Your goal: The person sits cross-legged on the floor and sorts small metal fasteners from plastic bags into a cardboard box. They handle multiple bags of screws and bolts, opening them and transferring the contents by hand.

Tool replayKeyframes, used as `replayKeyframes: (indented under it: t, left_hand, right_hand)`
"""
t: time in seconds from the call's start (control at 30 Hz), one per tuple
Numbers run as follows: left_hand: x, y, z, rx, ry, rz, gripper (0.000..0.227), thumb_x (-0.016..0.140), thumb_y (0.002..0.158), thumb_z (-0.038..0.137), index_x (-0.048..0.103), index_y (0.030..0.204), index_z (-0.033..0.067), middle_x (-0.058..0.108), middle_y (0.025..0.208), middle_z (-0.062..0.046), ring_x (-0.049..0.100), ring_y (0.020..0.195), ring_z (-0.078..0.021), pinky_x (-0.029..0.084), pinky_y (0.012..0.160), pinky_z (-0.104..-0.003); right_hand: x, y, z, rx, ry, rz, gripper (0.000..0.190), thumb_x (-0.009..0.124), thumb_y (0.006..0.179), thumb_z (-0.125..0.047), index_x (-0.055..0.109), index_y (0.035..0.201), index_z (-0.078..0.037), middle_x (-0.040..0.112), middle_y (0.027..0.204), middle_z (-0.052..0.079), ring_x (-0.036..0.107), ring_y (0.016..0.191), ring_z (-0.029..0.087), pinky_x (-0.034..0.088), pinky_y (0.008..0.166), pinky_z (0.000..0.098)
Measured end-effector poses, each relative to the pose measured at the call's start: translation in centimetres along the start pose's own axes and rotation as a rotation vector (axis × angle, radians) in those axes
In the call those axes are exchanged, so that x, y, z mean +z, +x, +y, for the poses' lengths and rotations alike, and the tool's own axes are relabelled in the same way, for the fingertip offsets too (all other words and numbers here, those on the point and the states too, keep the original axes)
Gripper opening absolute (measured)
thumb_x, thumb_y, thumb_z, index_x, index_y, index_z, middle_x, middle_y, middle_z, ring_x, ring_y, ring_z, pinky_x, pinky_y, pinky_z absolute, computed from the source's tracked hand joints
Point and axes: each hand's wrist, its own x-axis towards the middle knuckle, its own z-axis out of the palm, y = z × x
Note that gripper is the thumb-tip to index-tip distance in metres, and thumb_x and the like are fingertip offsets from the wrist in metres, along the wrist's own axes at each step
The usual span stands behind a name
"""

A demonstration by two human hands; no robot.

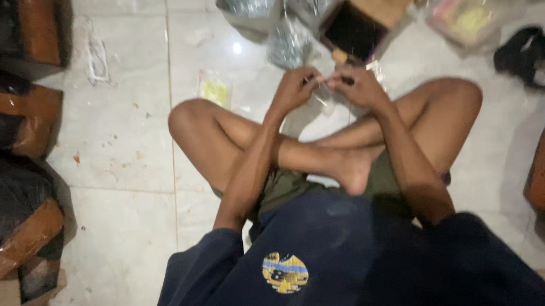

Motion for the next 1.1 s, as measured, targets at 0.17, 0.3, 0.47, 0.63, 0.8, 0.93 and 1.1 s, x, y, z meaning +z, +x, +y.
replayKeyframes:
  t: [0.17,0.3,0.47,0.63,0.8,0.93,1.1]
  left_hand:
    - [1.5,0.2,-1.6,0.013,-0.008,-0.004,0.023,0.074,0.113,0.027,0.079,0.116,0.0047,0.081,0.099,-0.024,0.081,0.093,-0.0447,0.063,0.086,-0.052]
    - [1.5,0.4,-1.6,-0.011,-0.128,-0.097,0.028,0.074,0.114,0.026,0.075,0.135,0.0075,0.082,0.116,-0.023,0.081,0.107,-0.0453,0.062,0.099,-0.056]
    - [0.4,0.2,1.4,0.007,-0.146,-0.202,0.044,0.074,0.114,0.024,0.064,0.155,0.0114,0.072,0.147,-0.025,0.075,0.13,-0.0498,0.055,0.11,-0.066]
    - [0.5,0.2,0.7,0.078,-0.115,-0.258,0.038,0.086,0.103,0.016,0.078,0.14,0.017,0.075,0.132,-0.018,0.08,0.112,-0.0451,0.065,0.095,-0.053]
    - [0.4,0.4,-0.7,0.009,-0.265,-0.269,0.033,0.074,0.104,-0.001,0.076,0.136,0.0055,0.075,0.124,-0.021,0.08,0.11,-0.0423,0.066,0.098,-0.054]
    - [0.2,0.5,-0.8,-0.076,-0.294,-0.294,0.021,0.075,0.103,0.002,0.075,0.125,0.0044,0.075,0.116,-0.018,0.082,0.102,-0.0357,0.067,0.092,-0.05]
    - [0.3,0.9,-2.1,-0.088,-0.245,-0.347,0.015,0.082,0.103,0.014,0.076,0.116,0.0071,0.074,0.103,-0.013,0.078,0.091,-0.0282,0.064,0.085,-0.045]
  right_hand:
    - [1.1,0.1,1.6,0.073,-0.036,0.134,0.024,0.085,0.109,-0.047,0.087,0.119,-0.025,0.084,0.098,0.008,0.08,0.092,0.029,0.06,0.086,0.0422]
    - [2.6,0.7,3.1,-0.019,-0.163,0.216,0.025,0.083,0.108,-0.048,0.084,0.101,-0.024,0.08,0.09,0.009,0.081,0.093,0.033,0.061,0.084,0.043]
    - [2.5,0.6,2.5,0.007,-0.135,0.135,0.025,0.085,0.101,-0.045,0.086,0.1,-0.02,0.083,0.087,0.009,0.081,0.089,0.035,0.06,0.08,0.0461]
    - [1.2,-0.2,0.7,0.12,0.078,0.158,0.032,0.095,0.093,-0.045,0.084,0.096,-0.015,0.08,0.082,0.008,0.076,0.082,0.024,0.058,0.08,0.0423]
    - [0.8,0.1,1.5,0.171,0.109,0.158,0.034,0.099,0.088,-0.049,0.085,0.092,-0.018,0.077,0.075,0.005,0.073,0.075,0.022,0.057,0.076,0.0393]
    - [-0.3,0.1,0.2,0.21,0.16,0.151,0.033,0.101,0.085,-0.05,0.087,0.09,-0.021,0.074,0.069,0.0,0.07,0.071,0.016,0.056,0.072,0.0338]
    - [-0.4,0.4,-0.1,0.178,0.225,0.127,0.029,0.102,0.084,-0.043,0.088,0.093,-0.019,0.074,0.068,0.002,0.067,0.067,0.014,0.054,0.067,0.0328]
